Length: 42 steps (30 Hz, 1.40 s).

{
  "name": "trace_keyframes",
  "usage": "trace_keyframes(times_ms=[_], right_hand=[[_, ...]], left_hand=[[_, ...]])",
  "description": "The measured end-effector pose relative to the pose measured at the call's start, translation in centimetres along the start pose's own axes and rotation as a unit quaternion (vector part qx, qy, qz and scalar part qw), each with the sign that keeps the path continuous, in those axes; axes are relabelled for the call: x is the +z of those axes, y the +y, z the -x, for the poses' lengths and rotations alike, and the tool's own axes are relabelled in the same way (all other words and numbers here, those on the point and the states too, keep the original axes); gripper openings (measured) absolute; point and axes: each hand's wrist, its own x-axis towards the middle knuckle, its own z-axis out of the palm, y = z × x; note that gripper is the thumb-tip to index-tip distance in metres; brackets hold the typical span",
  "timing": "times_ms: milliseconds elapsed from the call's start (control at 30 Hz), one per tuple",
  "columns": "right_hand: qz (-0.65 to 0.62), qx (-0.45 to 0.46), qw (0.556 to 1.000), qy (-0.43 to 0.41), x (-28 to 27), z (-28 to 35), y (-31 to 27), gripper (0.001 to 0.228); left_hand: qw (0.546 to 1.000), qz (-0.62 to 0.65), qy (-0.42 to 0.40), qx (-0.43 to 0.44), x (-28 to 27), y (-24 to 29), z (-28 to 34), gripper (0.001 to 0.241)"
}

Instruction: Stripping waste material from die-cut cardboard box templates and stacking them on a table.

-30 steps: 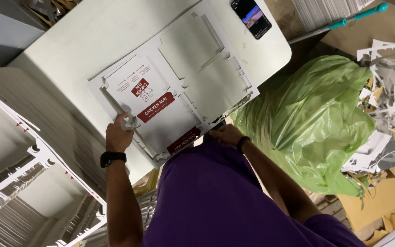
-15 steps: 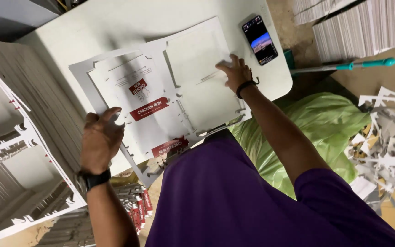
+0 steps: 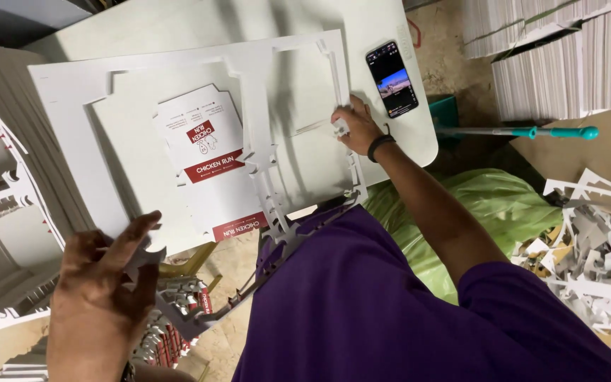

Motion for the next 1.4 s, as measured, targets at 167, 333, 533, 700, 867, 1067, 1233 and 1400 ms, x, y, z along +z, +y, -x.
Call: trace_keyframes(times_ms=[167, 333, 533, 700, 867, 1067, 1233, 1400], right_hand=[[-0.098, 0.020, 0.992, -0.073, -3.2, 1.6, -1.1, 0.043], [-0.070, 0.013, 0.993, -0.092, -5.4, 2.4, -3.1, 0.056], [-0.062, -0.005, 0.996, -0.071, -7.5, 2.5, -5.3, 0.053], [-0.057, -0.055, 0.997, -0.024, -8.1, 2.3, -6.4, 0.051], [-0.018, -0.062, 0.998, -0.007, -8.6, 2.4, -8.3, 0.043], [-0.040, -0.077, 0.996, 0.026, -7.1, 2.7, -8.1, 0.045], [-0.105, -0.039, 0.994, -0.012, -7.4, 4.0, -9.5, 0.042], [-0.150, -0.034, 0.988, -0.021, -7.2, 4.4, -9.5, 0.041]], left_hand=[[0.999, -0.032, -0.009, -0.041, 0.9, -0.5, 0.6, 0.055], [0.998, -0.002, 0.009, -0.064, 0.8, 1.0, 1.3, 0.059], [0.993, -0.052, 0.033, -0.096, 0.5, 0.7, 3.7, 0.062], [0.988, -0.086, 0.055, -0.120, -0.3, 0.9, 6.3, 0.064], [0.976, -0.145, 0.107, -0.124, -0.2, 0.9, 8.3, 0.059], [0.981, -0.121, 0.104, -0.111, -0.1, 1.0, 8.8, 0.060], [0.980, -0.135, 0.104, -0.104, 0.3, 0.6, 9.3, 0.058], [0.979, -0.136, 0.110, -0.109, 0.4, 0.7, 9.7, 0.062]])
